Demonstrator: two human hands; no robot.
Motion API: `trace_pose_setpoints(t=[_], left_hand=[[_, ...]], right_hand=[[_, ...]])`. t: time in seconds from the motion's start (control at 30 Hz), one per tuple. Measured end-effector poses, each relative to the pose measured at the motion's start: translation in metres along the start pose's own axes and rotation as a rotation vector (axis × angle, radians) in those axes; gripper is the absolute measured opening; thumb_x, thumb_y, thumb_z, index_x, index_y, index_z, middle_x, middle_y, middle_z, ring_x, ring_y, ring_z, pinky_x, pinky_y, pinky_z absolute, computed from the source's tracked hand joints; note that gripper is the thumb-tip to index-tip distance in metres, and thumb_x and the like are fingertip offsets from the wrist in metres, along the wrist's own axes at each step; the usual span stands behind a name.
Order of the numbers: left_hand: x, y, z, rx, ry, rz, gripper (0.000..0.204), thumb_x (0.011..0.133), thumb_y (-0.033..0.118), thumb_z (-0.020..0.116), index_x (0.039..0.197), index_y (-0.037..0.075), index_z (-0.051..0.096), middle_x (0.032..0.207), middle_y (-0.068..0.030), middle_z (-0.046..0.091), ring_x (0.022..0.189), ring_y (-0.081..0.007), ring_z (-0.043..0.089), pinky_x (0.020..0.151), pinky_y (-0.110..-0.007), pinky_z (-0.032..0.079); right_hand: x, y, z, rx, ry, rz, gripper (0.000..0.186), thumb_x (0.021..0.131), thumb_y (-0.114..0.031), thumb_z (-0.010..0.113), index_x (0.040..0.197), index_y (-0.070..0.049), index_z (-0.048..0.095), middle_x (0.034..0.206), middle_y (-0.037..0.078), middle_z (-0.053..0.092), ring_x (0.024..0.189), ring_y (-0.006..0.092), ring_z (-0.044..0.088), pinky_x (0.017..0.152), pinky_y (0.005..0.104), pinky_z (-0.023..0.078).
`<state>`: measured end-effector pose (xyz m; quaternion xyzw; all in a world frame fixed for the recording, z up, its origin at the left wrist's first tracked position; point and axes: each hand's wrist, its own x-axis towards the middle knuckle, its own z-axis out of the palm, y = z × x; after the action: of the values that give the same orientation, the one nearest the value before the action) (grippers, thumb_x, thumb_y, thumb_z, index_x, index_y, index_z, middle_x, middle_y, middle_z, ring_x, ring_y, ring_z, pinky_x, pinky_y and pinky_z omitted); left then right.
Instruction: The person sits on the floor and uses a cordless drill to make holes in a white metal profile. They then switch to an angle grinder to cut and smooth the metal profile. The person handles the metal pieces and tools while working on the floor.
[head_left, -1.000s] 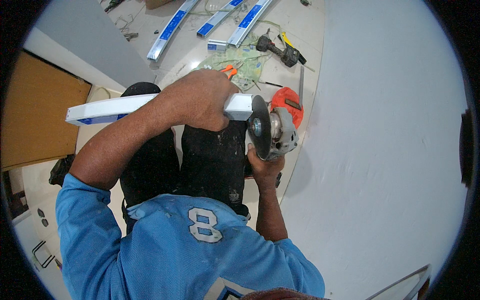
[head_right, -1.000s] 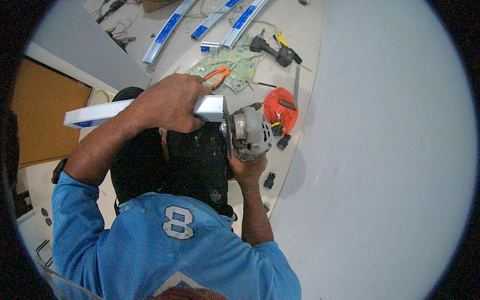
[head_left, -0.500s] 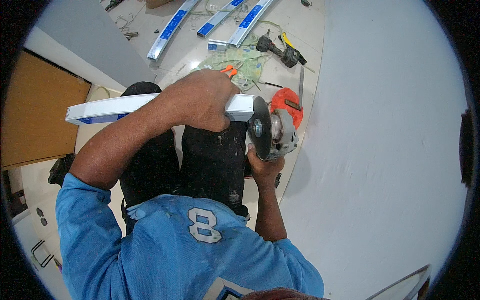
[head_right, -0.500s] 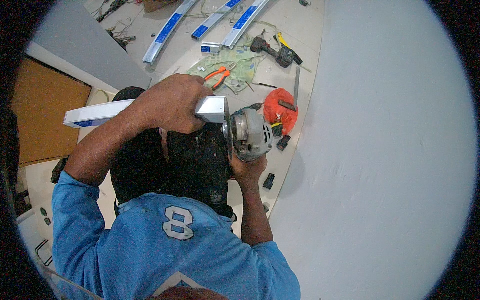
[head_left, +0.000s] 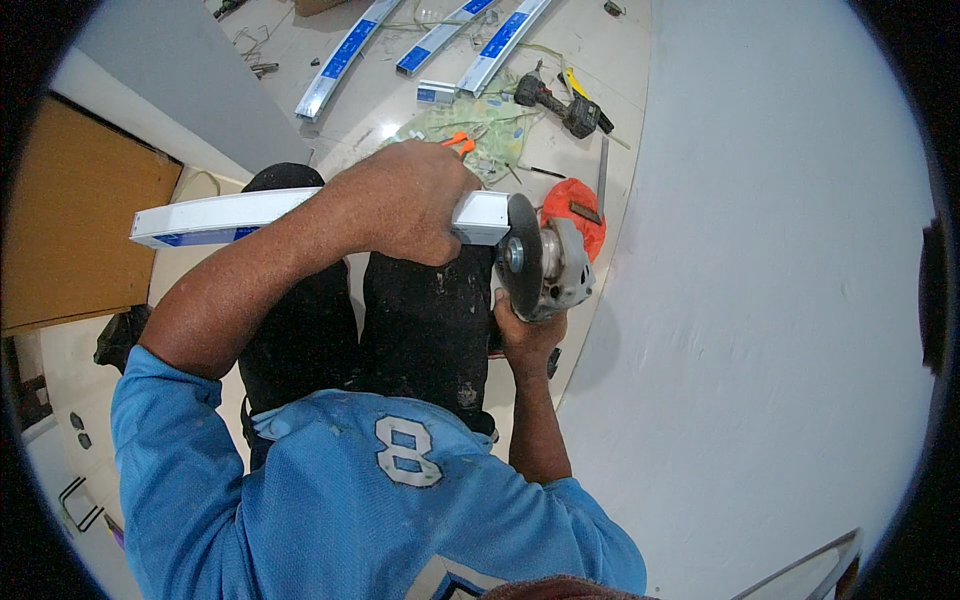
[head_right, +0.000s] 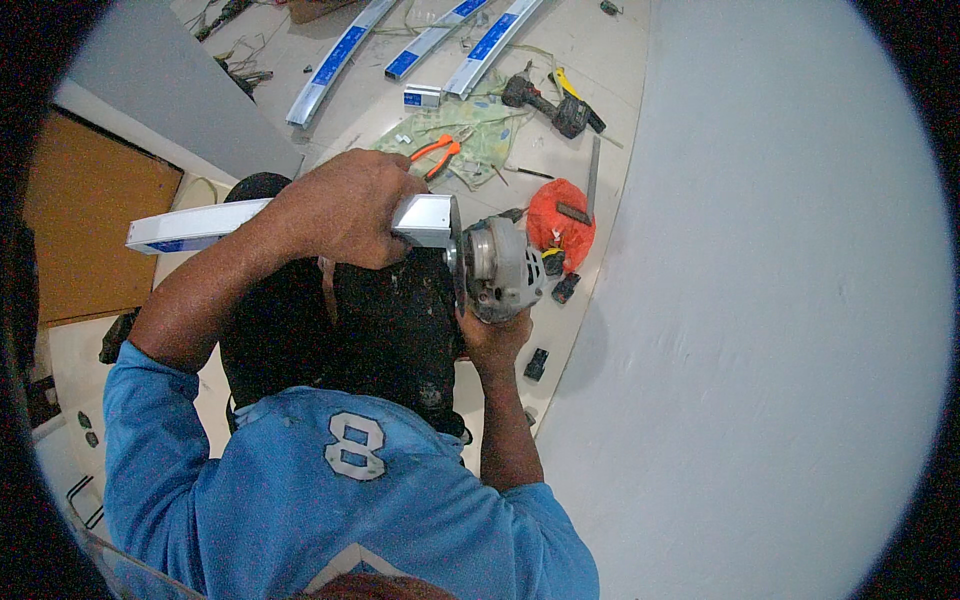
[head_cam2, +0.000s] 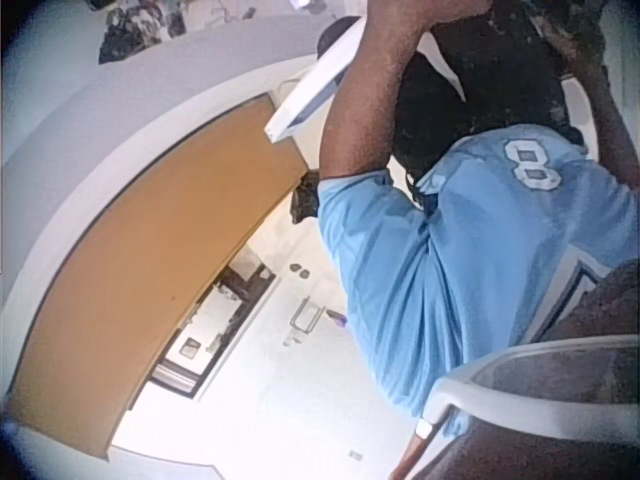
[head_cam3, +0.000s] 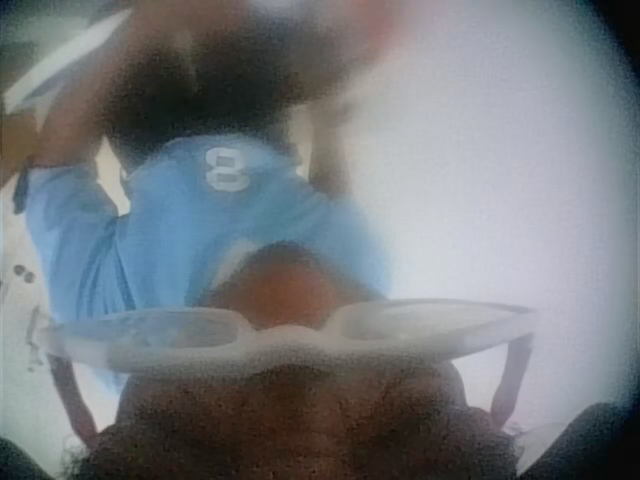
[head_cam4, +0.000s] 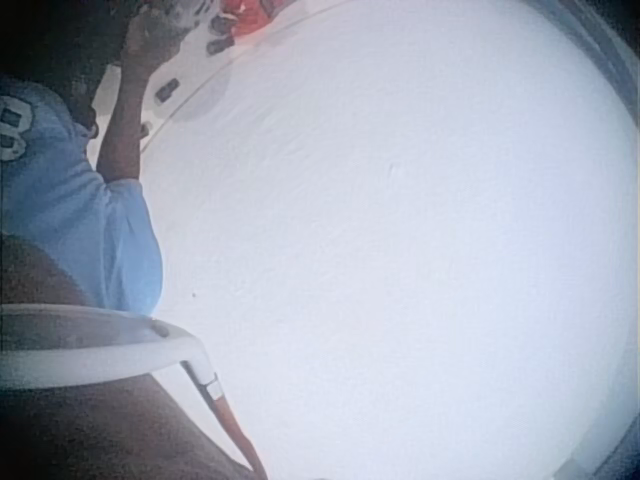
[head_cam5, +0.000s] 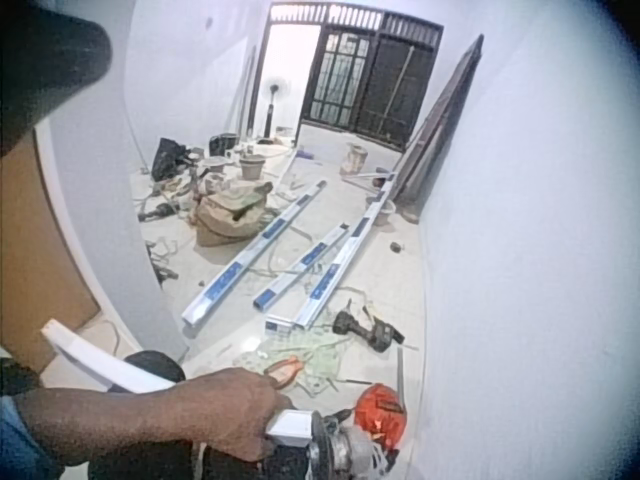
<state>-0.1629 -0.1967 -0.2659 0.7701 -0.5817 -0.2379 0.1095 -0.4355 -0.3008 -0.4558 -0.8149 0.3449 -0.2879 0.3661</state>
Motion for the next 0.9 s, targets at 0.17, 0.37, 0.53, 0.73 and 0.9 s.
trace_pose_setpoints(t=[0.17, 0.37, 0.53, 0.73, 0.9], left_hand=[[0.003, -0.001, 0.000, -0.022, -0.045, -0.017, 0.041, 0.072, 0.023, 0.084, 0.108, 0.002, 0.079, 0.105, -0.0247, 0.074, 0.103, -0.0418, 0.075, 0.096, -0.050, 0.060], [0.000, -0.002, 0.000, -0.029, 0.008, 0.016, 0.040, 0.071, 0.022, 0.084, 0.105, 0.002, 0.079, 0.103, -0.0247, 0.074, 0.102, -0.0425, 0.074, 0.096, -0.051, 0.059], [0.001, -0.001, 0.001, -0.027, 0.000, 0.021, 0.040, 0.072, 0.022, 0.084, 0.106, 0.002, 0.079, 0.102, -0.0249, 0.075, 0.102, -0.0420, 0.075, 0.097, -0.051, 0.059], [0.002, 0.002, -0.001, -0.012, -0.015, -0.005, 0.040, 0.072, 0.023, 0.084, 0.107, 0.002, 0.079, 0.103, -0.0253, 0.075, 0.102, -0.0411, 0.075, 0.097, -0.050, 0.060], [0.001, 0.000, 0.000, -0.026, -0.014, -0.009, 0.041, 0.073, 0.023, 0.084, 0.107, 0.002, 0.079, 0.104, -0.0249, 0.075, 0.102, -0.0412, 0.075, 0.097, -0.050, 0.060]], right_hand=[[0.001, -0.001, -0.002, -0.065, -0.026, 0.017, 0.075, 0.075, -0.032, 0.097, 0.136, -0.003, 0.063, 0.124, 0.019, 0.077, 0.111, 0.0388, 0.077, 0.094, 0.0476, 0.061], [0.002, 0.005, 0.002, -0.122, -0.007, -0.002, 0.075, 0.078, -0.035, 0.095, 0.137, -0.004, 0.062, 0.124, 0.019, 0.077, 0.112, 0.0382, 0.076, 0.095, 0.0476, 0.061], [0.005, -0.001, 0.003, -0.112, -0.019, 0.030, 0.075, 0.077, -0.035, 0.096, 0.137, -0.003, 0.062, 0.124, 0.019, 0.077, 0.114, 0.0379, 0.076, 0.096, 0.0463, 0.061], [0.005, 0.006, 0.005, -0.040, 0.028, 0.010, 0.079, 0.076, -0.030, 0.097, 0.140, -0.003, 0.059, 0.127, 0.019, 0.077, 0.115, 0.0359, 0.077, 0.097, 0.0447, 0.061], [0.008, -0.003, 0.007, -0.060, -0.010, 0.170, 0.082, 0.075, -0.031, 0.097, 0.141, -0.002, 0.057, 0.128, 0.020, 0.076, 0.118, 0.0345, 0.076, 0.098, 0.0451, 0.061]])
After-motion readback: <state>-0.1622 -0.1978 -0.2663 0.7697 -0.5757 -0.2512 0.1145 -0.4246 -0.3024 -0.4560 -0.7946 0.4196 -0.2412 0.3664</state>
